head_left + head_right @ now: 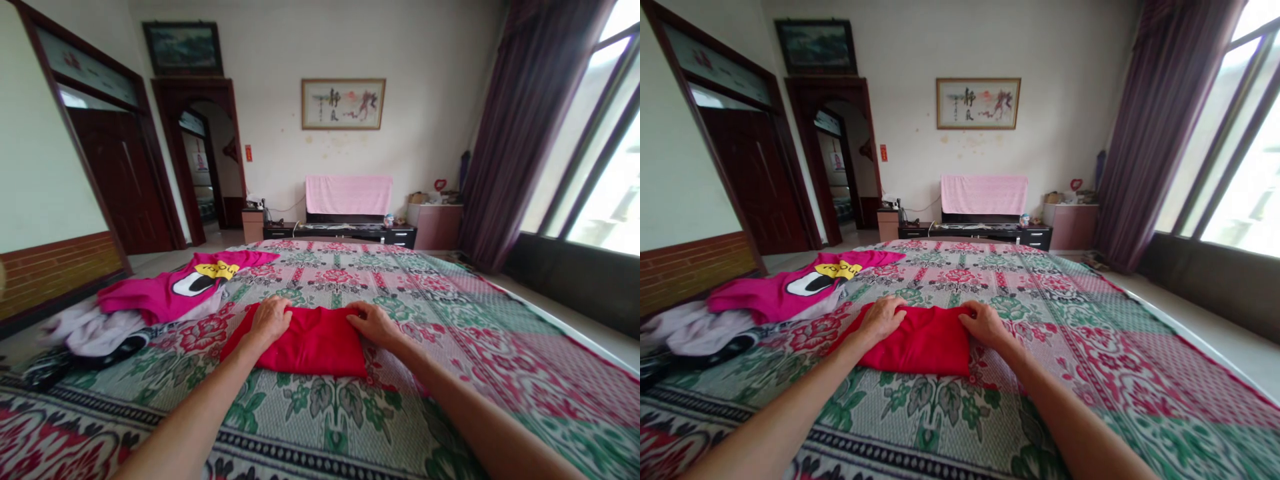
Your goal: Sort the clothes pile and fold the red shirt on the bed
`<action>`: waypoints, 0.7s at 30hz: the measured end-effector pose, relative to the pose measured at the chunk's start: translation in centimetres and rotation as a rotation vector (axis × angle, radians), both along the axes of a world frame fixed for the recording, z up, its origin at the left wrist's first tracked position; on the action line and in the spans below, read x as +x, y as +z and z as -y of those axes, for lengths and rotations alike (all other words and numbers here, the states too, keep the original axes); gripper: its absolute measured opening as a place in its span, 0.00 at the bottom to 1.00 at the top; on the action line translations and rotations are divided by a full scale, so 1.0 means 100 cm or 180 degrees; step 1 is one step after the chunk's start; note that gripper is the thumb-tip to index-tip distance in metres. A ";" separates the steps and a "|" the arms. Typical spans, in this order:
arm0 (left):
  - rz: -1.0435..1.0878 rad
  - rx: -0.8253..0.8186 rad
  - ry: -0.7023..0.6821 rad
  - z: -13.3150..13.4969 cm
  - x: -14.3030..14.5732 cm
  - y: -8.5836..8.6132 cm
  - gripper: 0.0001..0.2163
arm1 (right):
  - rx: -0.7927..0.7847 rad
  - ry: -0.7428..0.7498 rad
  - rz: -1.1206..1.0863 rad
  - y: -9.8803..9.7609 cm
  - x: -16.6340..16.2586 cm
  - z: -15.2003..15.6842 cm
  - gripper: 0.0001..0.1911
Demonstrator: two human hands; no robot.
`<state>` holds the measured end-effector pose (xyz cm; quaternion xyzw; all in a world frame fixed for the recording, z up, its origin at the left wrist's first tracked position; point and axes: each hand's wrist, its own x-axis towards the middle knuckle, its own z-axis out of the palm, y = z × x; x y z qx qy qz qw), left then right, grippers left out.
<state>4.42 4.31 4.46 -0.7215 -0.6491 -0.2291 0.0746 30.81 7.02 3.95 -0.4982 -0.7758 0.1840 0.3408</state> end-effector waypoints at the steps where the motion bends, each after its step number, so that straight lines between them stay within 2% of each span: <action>1: -0.0039 -0.0023 0.0024 0.000 -0.002 -0.003 0.08 | 0.0015 -0.0025 -0.0017 -0.002 -0.001 0.000 0.14; 5: 0.0002 0.0128 0.0086 0.004 -0.004 -0.006 0.08 | 0.0184 -0.0105 -0.0207 -0.004 -0.005 0.001 0.14; 11: 0.0115 0.0139 0.0494 0.003 -0.004 -0.001 0.08 | 0.0301 -0.0124 -0.0567 -0.001 -0.014 0.002 0.14; 16: 0.0003 -0.0036 0.0340 0.001 -0.003 -0.002 0.12 | -0.0193 -0.0362 -0.0876 -0.004 -0.008 -0.004 0.18; 21: 0.0046 0.0028 0.0236 0.001 -0.006 -0.003 0.14 | -0.0696 -0.0394 -0.1351 -0.002 0.008 -0.008 0.17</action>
